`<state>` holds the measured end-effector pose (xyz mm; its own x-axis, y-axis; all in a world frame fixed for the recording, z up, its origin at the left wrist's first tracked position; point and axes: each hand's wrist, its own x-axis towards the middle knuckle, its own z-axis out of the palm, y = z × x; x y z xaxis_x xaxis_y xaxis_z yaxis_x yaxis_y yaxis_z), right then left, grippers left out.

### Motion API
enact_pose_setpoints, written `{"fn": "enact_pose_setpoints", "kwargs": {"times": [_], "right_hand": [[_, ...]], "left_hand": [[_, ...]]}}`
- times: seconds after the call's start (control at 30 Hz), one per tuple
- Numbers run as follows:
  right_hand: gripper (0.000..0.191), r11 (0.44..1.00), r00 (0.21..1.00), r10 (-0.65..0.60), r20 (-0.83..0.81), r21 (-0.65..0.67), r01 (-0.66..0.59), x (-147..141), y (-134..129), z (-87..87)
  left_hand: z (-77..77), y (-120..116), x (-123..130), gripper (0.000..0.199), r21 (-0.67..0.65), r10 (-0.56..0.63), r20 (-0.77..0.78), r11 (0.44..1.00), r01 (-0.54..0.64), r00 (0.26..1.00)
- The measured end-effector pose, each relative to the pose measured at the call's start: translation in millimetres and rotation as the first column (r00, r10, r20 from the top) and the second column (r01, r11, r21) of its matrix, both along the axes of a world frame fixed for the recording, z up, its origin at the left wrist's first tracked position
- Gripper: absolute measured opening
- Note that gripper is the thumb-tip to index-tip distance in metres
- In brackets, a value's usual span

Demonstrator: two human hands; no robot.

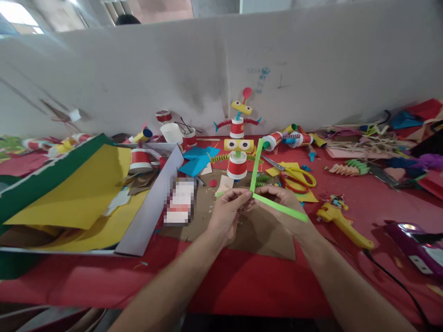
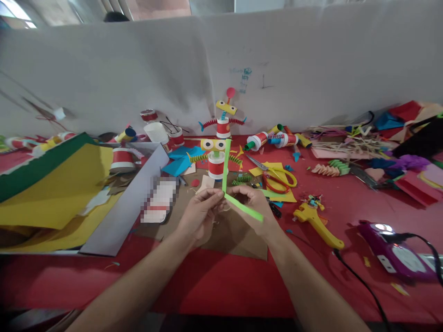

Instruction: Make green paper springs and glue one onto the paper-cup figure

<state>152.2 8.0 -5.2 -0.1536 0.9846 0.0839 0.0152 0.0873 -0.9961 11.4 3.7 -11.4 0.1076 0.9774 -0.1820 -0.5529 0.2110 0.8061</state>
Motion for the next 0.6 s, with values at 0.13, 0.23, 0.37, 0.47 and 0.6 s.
{"fn": "enact_pose_setpoints", "kwargs": {"times": [0.13, 0.23, 0.37, 0.47, 0.6], "right_hand": [[0.019, 0.994, 0.989, -0.064, 0.132, 0.092, 0.052, -3.8, -3.2, -0.5], [0.014, 0.981, 0.974, -0.154, 0.163, 0.142, 0.132, -5.6, -4.7, -0.7], [0.011, 0.981, 0.972, -0.162, 0.173, 0.131, 0.14, -3.6, -4.3, 0.7], [0.011, 0.994, 0.981, -0.092, 0.17, 0.071, 0.081, -0.7, -3.4, 3.1], [0.014, 0.997, 0.99, -0.064, 0.125, -0.034, 0.068, -0.1, -3.1, 6.0]], "left_hand": [[-0.2, -0.9, 0.6, 0.015, 0.017, 0.06, 0.015, 0.998, -0.06, 0.998], [1.0, -2.8, 1.7, 0.013, 0.036, 0.033, 0.008, 0.999, -0.033, 0.999], [4.3, -5.4, 3.4, 0.011, 0.056, 0.028, -0.077, 0.998, -0.024, 0.997], [7.6, -6.6, 3.4, 0.013, 0.097, 0.018, -0.181, 0.995, -0.001, 0.983], [8.9, -6.4, 2.3, 0.01, 0.102, 0.032, -0.26, 0.995, -0.006, 0.965]]}}
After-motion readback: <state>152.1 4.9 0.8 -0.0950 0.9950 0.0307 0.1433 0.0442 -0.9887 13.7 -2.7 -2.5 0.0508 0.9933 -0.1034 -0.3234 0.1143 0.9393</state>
